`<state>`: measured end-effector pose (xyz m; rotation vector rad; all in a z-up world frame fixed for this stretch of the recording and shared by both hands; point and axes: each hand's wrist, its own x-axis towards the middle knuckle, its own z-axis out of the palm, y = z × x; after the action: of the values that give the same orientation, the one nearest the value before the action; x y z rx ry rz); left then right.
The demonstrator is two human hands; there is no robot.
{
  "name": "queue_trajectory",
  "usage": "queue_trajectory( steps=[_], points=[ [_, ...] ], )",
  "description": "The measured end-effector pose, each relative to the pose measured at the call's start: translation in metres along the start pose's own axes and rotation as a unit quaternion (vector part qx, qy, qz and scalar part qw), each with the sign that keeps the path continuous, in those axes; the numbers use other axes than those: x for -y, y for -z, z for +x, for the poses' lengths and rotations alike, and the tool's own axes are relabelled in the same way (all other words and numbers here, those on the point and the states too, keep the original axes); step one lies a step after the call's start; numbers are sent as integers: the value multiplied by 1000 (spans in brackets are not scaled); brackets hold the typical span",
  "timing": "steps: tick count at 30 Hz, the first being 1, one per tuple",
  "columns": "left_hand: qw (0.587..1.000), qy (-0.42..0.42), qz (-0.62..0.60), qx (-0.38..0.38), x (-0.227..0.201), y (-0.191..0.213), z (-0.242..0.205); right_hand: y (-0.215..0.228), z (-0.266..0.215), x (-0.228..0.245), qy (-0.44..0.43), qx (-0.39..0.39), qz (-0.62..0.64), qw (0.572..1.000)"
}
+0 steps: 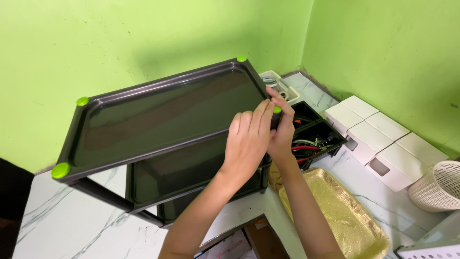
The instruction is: The person assembles a three-tier black plastic shelf by inserting black support poles into the trays and securing them with green corner caps. After assembling the unit, the person organizes several red boxes of tissue paper onto the middle shelf.
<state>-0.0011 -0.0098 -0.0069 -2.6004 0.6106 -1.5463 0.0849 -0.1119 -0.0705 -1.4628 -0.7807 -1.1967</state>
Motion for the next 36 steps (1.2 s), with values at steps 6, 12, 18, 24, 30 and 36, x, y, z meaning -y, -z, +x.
queue_trajectory(
  steps=[6,12,18,24,30,36],
  points=[
    [1000,20,-4,-21,-3,-8,-4,-6,-1,0,-5,-3,28,1000],
    [997,32,-49,-47,-3,-8,-2,-8,5,0,5,-16,92,996],
    [994,46,-77,-59,-4,-3,0,-7,8,8,-4,-18,65,998],
    [993,59,-78,-61,-7,-6,0,-8,2,-2,-10,-20,90,996],
    [993,58,-96,-25,-4,1,1,6,4,-10,-21,55,163,985],
    [966,-23,-249,70,24,43,31,37,33,-79,-187,133,454,861]
  ],
)
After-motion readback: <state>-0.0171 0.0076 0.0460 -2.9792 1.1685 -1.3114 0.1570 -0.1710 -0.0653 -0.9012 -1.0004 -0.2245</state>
